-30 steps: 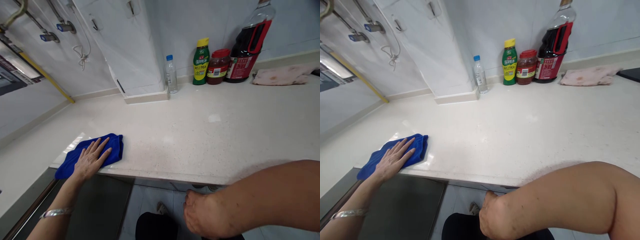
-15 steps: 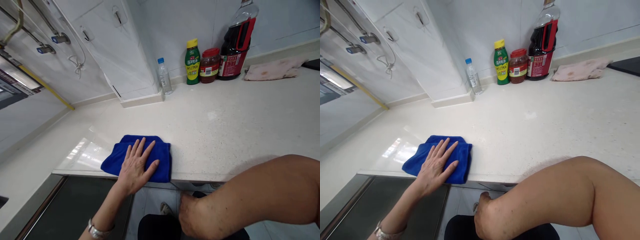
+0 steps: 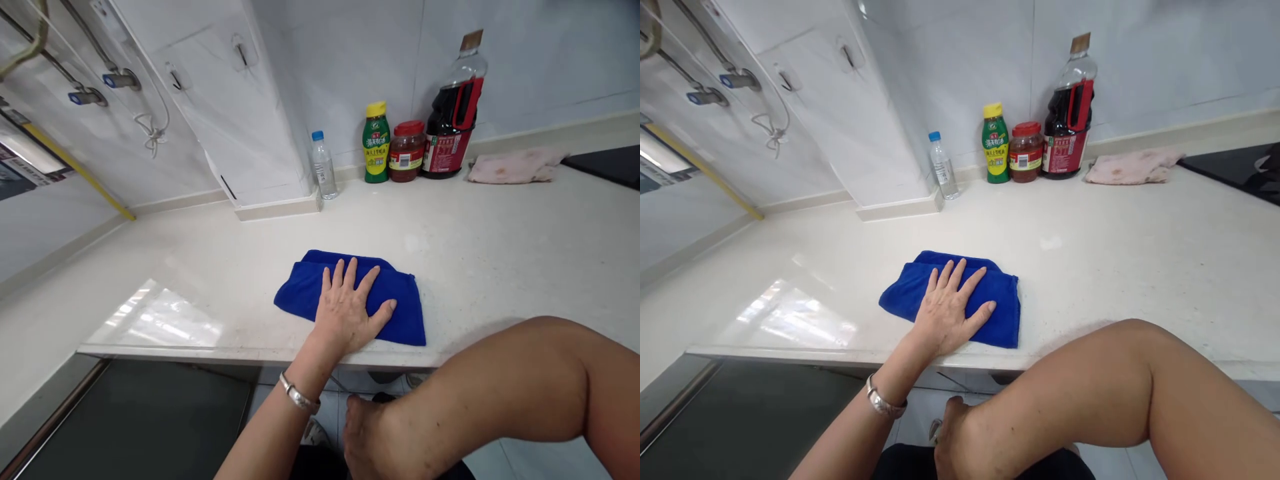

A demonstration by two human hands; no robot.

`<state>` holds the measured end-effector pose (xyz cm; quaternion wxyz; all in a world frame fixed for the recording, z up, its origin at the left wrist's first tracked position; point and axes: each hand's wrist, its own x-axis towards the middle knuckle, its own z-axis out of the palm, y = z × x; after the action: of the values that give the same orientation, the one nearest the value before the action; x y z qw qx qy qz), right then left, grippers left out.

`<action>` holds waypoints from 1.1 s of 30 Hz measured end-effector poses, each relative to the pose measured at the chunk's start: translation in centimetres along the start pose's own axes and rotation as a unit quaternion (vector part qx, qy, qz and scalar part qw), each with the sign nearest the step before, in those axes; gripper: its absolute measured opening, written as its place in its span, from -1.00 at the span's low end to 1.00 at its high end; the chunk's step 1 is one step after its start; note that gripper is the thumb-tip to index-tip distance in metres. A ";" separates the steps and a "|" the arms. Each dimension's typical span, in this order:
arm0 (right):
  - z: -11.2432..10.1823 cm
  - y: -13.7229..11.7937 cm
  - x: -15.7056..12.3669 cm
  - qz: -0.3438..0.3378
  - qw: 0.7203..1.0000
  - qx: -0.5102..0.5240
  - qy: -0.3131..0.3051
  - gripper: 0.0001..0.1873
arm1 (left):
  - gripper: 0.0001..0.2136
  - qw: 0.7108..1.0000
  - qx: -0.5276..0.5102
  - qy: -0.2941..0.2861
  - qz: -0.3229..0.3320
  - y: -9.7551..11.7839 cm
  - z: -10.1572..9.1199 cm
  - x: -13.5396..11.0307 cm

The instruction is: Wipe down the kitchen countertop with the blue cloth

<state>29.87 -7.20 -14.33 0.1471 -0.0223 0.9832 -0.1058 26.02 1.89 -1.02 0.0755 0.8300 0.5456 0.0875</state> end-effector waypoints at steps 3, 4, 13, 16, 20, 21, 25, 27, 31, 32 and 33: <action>-2.5 0.3 -1.5 -0.068 0.991 -0.013 -0.116 -0.69 | -0.30 0.999 -0.025 -0.014 0.038 -0.8 -1.1 -0.2; -3.5 0.2 -2.2 -0.091 0.992 -0.023 -0.079 -0.72 | -0.33 0.998 -0.034 -0.010 0.052 -1.5 -1.6 -0.6; -12.4 0.4 -6.5 -0.052 0.911 -0.130 0.388 -0.83 | -0.42 0.961 0.075 0.069 -0.256 -17.9 -5.6 -7.6; -14.1 3.4 -7.3 0.004 0.875 -0.153 0.459 -0.63 | -0.42 0.944 0.079 0.067 -0.314 -20.2 -5.6 -9.0; -14.0 7.3 -7.8 0.180 0.872 -0.147 0.431 -0.47 | -0.39 0.951 0.062 0.050 -0.300 -19.3 -5.5 -9.0; -13.8 8.0 -7.8 0.222 0.878 -0.129 0.403 -0.46 | -0.37 0.951 0.058 0.047 -0.300 -19.0 -5.5 -8.9; -13.5 8.5 -7.6 0.318 0.907 -0.013 0.274 -0.39 | -0.34 0.954 0.055 0.054 -0.289 -18.9 -5.4 -8.9; -13.8 8.2 -7.8 0.329 0.915 0.029 0.233 -0.35 | -0.32 0.955 0.053 0.059 -0.287 -19.2 -5.2 -8.9; -13.5 7.4 -10.0 0.323 0.921 0.078 0.202 -0.31 | -0.30 0.952 0.063 0.042 -0.296 -19.8 -5.0 -8.8; -13.0 7.3 -11.1 0.318 0.922 0.082 0.204 -0.30 | -0.31 0.951 0.067 0.037 -0.298 -19.9 -5.0 -8.8; -12.4 7.1 -12.3 0.318 0.921 0.081 0.211 -0.28 | -0.31 0.951 0.070 0.034 -0.300 -20.0 -5.0 -8.7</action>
<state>37.92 3.17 -0.80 -0.0361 0.3263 0.9348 -0.1353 3.64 1.88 -1.16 0.0219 0.6279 0.7763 0.0507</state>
